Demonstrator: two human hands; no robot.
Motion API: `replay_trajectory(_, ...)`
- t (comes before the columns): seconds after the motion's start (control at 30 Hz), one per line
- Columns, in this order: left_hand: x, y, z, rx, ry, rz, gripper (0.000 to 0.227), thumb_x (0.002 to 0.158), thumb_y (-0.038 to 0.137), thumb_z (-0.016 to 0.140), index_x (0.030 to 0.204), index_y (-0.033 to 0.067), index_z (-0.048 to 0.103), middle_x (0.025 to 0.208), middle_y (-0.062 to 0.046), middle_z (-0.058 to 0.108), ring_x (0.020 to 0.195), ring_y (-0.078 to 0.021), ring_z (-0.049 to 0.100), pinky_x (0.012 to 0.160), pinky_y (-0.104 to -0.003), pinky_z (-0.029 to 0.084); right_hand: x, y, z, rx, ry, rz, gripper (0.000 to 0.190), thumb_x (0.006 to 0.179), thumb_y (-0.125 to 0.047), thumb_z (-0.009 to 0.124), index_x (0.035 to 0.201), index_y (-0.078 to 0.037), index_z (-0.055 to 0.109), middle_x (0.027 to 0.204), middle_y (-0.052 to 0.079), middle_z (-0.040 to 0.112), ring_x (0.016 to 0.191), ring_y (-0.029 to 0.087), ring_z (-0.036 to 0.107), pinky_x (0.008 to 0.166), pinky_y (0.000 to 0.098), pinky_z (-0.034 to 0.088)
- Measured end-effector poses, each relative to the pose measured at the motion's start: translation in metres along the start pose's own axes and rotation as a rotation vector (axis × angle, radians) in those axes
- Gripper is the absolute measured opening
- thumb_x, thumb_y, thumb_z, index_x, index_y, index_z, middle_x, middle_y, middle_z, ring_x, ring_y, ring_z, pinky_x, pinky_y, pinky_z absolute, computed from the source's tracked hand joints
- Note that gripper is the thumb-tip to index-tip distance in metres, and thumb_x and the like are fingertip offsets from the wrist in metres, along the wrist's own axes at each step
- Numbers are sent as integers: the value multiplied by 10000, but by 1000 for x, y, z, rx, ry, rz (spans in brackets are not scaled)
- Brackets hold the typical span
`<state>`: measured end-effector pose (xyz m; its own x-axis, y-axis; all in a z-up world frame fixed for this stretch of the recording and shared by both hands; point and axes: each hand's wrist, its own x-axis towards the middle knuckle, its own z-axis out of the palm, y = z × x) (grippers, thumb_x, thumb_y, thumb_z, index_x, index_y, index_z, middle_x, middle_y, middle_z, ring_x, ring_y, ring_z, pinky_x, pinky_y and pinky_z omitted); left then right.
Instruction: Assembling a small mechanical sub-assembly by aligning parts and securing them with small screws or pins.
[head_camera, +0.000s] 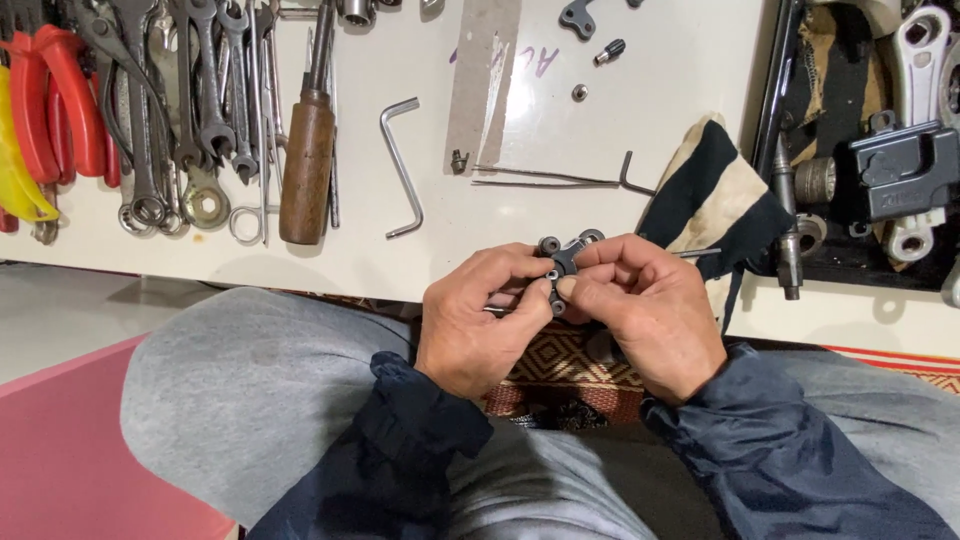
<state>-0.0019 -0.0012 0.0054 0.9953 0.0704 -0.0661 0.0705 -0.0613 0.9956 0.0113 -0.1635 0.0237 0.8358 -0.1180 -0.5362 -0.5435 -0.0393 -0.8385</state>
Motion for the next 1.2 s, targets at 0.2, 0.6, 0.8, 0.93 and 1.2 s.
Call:
replay_trajectory(0.2,0,-2,-1,-32,-5,-9,142,844,60,772,986,71,767,1007,-186,762,809,-302,782,609,-366,666,0,-1,-1,22,-32,7,289,757,56,820,1012,85,689,724,202,724,615,223,730,625,355,626)
replay_trajectory(0.6,3,5,-3,-36,-4,11,144,838,12,750,972,62,766,992,-190,759,772,-258,770,564,-327,650,2,0,2,-6,-20,8,277,759,52,822,999,64,685,696,169,703,610,215,731,579,333,613)
replay_trajectory(0.8,7,7,-5,-59,-18,-46,147,823,1,737,957,51,769,986,-189,762,785,-274,779,598,-351,659,2,0,3,-27,13,21,271,755,57,817,990,71,683,670,175,695,573,212,719,517,318,595)
replay_trajectory(0.93,7,7,-4,-76,-7,-82,143,816,3,732,948,45,771,988,-185,763,787,-260,780,611,-353,664,0,-1,4,-19,30,17,270,754,66,809,995,65,686,670,178,695,569,208,717,514,319,595)
replay_trajectory(1.2,6,8,-5,-86,-13,-139,174,802,1,724,960,46,782,999,-187,763,800,-219,767,655,-364,672,-2,-6,6,0,41,27,284,737,65,828,984,60,688,668,155,697,572,188,711,534,303,591)
